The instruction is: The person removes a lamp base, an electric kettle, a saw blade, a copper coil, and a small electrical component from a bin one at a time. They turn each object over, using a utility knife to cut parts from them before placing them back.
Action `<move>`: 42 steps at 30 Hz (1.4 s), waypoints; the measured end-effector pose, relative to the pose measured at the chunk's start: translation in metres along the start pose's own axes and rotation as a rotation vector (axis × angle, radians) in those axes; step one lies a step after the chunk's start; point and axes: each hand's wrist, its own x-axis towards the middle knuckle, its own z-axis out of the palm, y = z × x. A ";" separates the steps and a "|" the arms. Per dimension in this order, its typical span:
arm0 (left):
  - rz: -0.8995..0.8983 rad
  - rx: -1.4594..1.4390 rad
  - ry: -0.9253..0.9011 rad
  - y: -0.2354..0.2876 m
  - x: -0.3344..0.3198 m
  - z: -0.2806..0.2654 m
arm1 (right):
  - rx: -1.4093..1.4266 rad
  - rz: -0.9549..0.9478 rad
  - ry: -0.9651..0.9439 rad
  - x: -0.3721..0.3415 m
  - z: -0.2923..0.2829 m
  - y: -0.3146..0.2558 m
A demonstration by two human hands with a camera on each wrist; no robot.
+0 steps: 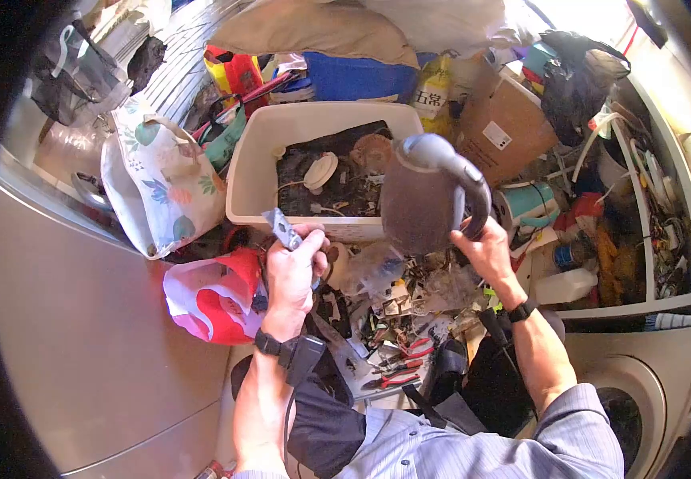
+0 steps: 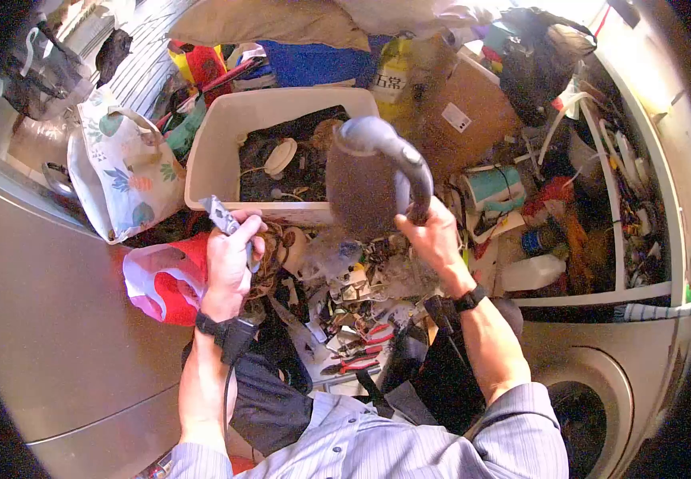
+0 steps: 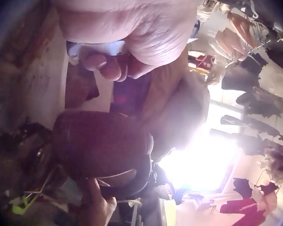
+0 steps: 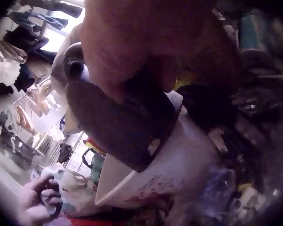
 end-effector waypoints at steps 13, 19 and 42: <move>-0.147 0.210 -0.174 -0.024 -0.044 0.089 | 0.189 0.085 -0.164 -0.055 0.027 -0.009; 0.247 0.582 -0.327 -0.062 -0.068 0.109 | 0.104 -0.155 -0.301 -0.064 0.032 -0.012; -0.240 0.242 -0.457 -0.072 -0.093 0.098 | -0.086 -0.606 0.013 -0.010 -0.039 -0.052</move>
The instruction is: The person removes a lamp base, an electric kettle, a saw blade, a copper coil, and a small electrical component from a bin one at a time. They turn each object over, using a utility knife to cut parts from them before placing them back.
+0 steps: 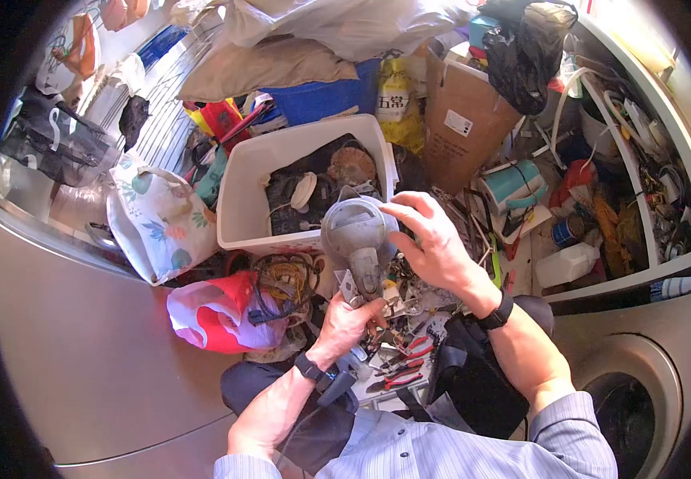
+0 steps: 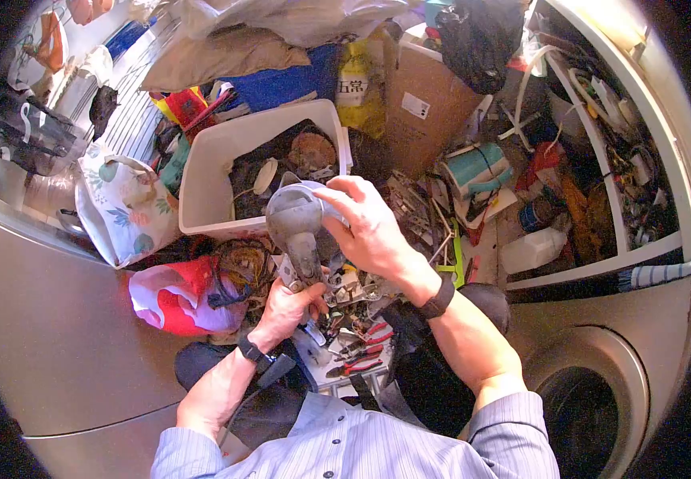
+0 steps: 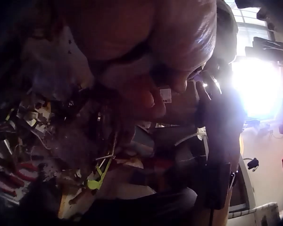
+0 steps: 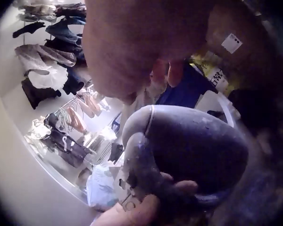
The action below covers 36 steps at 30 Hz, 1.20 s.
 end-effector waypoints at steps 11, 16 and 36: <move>0.052 0.023 0.020 -0.001 -0.002 -0.017 | 0.108 0.032 -0.028 0.011 0.033 0.004; 0.079 -0.003 0.119 0.006 0.003 -0.024 | 0.087 -0.207 -0.013 0.016 0.014 -0.046; -0.021 0.217 0.184 -0.018 -0.055 -0.053 | 0.048 -0.279 -0.157 -0.089 0.019 -0.083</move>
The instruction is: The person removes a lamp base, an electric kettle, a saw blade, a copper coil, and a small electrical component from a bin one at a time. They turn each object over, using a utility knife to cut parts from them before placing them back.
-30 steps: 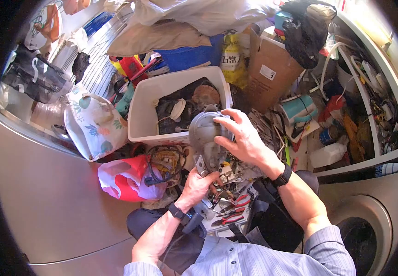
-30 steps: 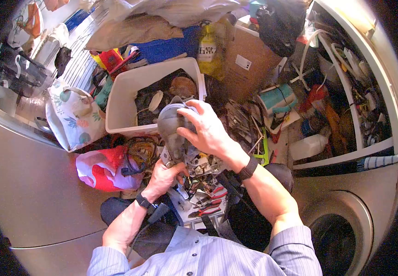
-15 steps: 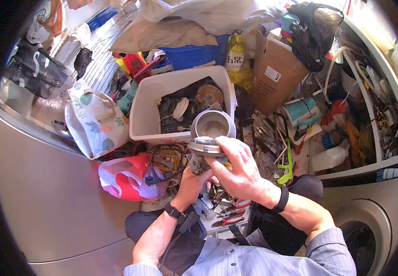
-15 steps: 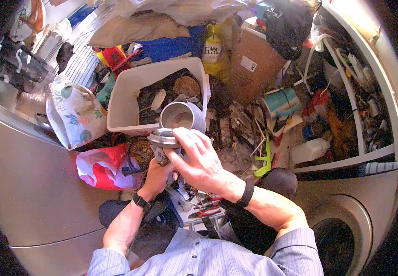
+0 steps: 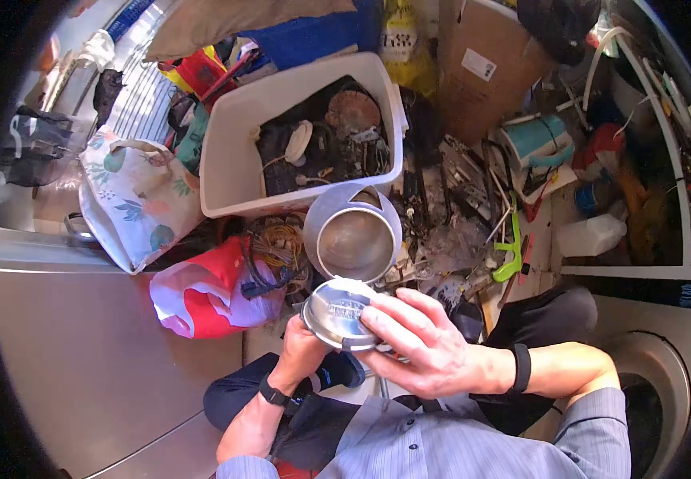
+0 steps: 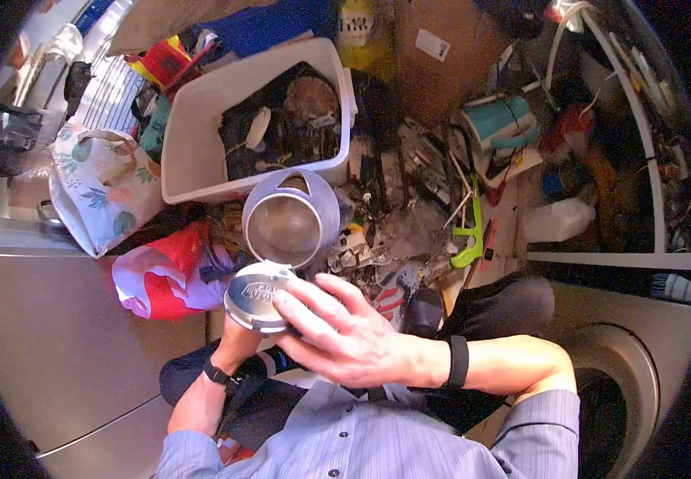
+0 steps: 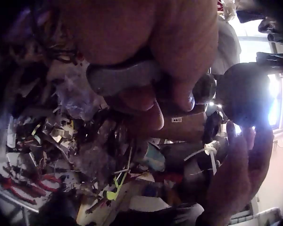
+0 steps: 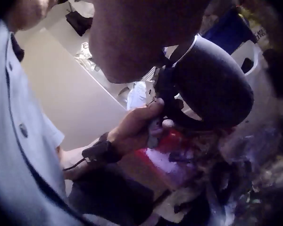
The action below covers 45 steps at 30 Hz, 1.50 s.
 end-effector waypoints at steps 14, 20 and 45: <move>-0.452 0.105 -0.145 -0.059 -0.043 0.018 | 0.157 0.243 -0.383 -0.056 0.009 -0.017; -0.499 0.189 -0.274 -0.100 -0.058 0.009 | 0.199 0.283 -0.502 -0.062 0.008 -0.009; -0.551 0.075 -0.175 -0.089 -0.039 0.011 | 0.275 0.235 -0.350 -0.072 0.019 0.031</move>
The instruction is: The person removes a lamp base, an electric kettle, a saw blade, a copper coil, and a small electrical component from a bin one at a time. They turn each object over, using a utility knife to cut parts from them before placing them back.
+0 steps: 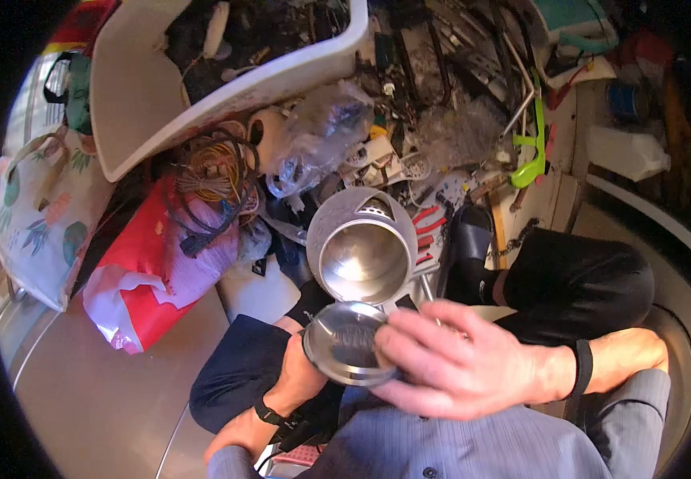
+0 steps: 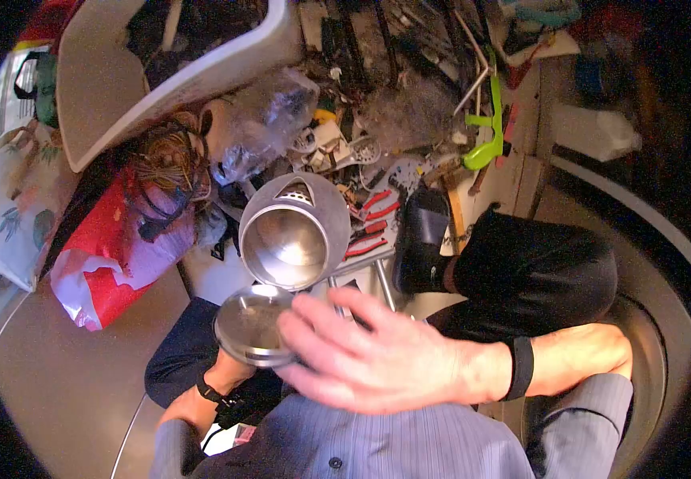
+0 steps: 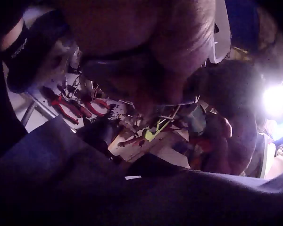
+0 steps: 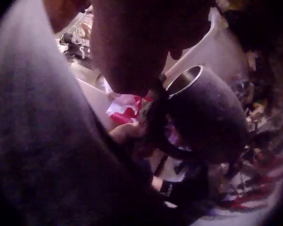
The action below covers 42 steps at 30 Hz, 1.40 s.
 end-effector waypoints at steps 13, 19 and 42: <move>0.033 -0.190 -0.108 0.061 -0.004 0.010 | 0.022 0.543 0.048 0.008 -0.036 0.049; 0.128 -0.200 -0.118 0.100 -0.001 0.043 | 0.399 0.598 0.057 0.002 0.011 0.011; 0.698 -0.759 0.062 0.214 0.048 -0.025 | 0.752 0.978 0.534 0.047 -0.124 0.190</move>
